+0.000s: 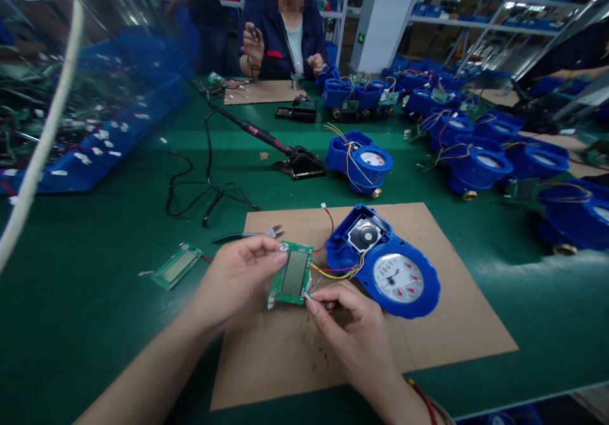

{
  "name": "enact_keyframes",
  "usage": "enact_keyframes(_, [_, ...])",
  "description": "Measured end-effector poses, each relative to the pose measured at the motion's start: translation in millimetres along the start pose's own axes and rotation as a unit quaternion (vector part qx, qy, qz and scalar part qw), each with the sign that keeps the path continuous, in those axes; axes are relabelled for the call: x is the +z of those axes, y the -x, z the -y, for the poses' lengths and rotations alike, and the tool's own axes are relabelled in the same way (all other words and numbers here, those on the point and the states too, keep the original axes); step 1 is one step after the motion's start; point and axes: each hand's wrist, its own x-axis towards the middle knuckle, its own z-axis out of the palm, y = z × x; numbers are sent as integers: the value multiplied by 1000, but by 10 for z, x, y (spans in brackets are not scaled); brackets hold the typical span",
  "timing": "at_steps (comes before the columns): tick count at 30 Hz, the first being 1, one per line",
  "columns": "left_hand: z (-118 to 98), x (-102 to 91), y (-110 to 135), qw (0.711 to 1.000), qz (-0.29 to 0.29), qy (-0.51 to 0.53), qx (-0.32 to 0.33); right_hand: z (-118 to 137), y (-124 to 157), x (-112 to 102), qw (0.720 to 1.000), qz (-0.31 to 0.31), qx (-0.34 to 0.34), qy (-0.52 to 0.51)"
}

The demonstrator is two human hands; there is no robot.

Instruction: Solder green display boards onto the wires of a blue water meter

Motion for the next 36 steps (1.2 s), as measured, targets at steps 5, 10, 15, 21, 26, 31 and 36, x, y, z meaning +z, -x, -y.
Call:
enact_keyframes(5, [20, -15, 7, 1000, -1, 9, -7, -6, -11, 8, 1000, -7, -8, -4])
enact_keyframes(10, [19, -6, 0, 1000, -1, 15, -18, -7, -16, 23, 1000, -15, -9, -7])
enact_keyframes(15, [-6, 24, -9, 1000, -10, 17, -14, -12, 1, 20, 1000, -15, -11, -3])
enact_keyframes(21, [13, 21, -6, 999, -3, 23, -24, -9, 7, 19, 1000, -12, -9, -5])
enact_keyframes(26, [9, 19, -8, 999, -7, 44, -31, -5, -4, 20, 1000, -11, -15, -9])
enact_keyframes(31, [-20, 44, -2, 997, -6, 62, -44, -7, 0, 23, 1000, -12, -10, -13])
enact_keyframes(36, [-18, 49, -12, 997, -11, 61, -41, 3, 3, 4, 1000, 3, 2, -16])
